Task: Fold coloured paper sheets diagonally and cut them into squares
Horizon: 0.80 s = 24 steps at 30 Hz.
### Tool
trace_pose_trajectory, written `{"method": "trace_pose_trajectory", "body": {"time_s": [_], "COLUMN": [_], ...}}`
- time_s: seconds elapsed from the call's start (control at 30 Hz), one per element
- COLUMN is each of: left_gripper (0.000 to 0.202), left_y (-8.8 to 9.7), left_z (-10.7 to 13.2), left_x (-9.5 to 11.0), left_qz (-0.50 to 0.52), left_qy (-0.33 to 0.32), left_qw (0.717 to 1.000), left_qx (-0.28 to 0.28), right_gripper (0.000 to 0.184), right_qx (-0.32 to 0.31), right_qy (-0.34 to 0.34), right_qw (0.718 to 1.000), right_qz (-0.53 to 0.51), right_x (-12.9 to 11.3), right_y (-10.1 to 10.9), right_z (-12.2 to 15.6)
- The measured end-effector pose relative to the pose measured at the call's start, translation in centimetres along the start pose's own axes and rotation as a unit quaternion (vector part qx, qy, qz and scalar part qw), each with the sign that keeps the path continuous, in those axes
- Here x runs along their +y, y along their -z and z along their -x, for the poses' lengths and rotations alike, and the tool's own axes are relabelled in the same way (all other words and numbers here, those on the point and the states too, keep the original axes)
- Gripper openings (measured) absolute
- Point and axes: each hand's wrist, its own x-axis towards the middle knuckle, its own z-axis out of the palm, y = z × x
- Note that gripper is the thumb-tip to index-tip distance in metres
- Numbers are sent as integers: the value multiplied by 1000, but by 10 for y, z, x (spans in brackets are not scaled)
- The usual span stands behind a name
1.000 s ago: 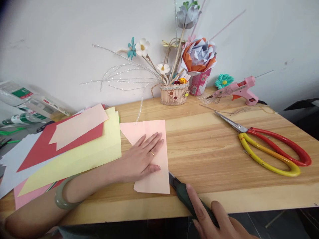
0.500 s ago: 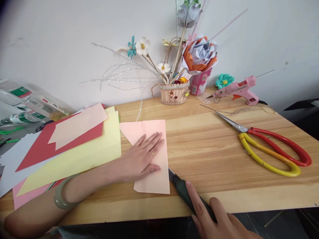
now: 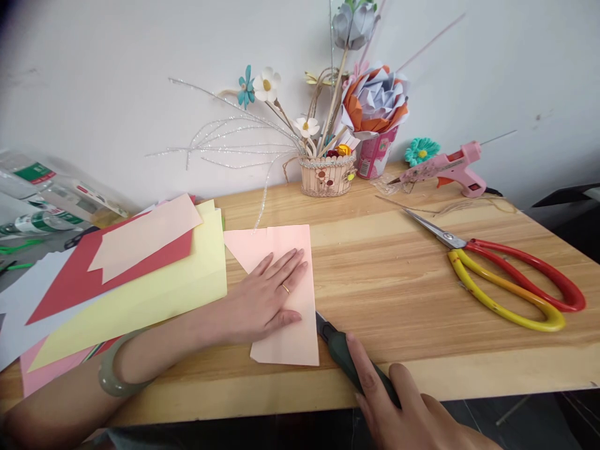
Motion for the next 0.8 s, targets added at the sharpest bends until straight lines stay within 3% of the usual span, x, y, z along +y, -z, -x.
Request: {"method": "trace_pose_trajectory", "body": {"time_s": [0.13,0.47,0.8], "left_gripper": [78,79,78], "left_y": [0,3,4], "left_z": [1,-1,-1], "left_x": [-1,2,2], "left_qz": [4,-2,2], "left_qy": [2,6,6], "left_qw": [1000,1000,1000], "left_qx": [-7,-16,-16], "right_gripper": [59,68,58], "right_qx": [13,-36,-58], "right_qy": [-4,19,-59], "right_qw": [1000,999,996], "right_qz": [20,18,-27], "right_x": [-2,2,2], "right_y": [4,-5,-2], "right_z": [-3,10,6]}}
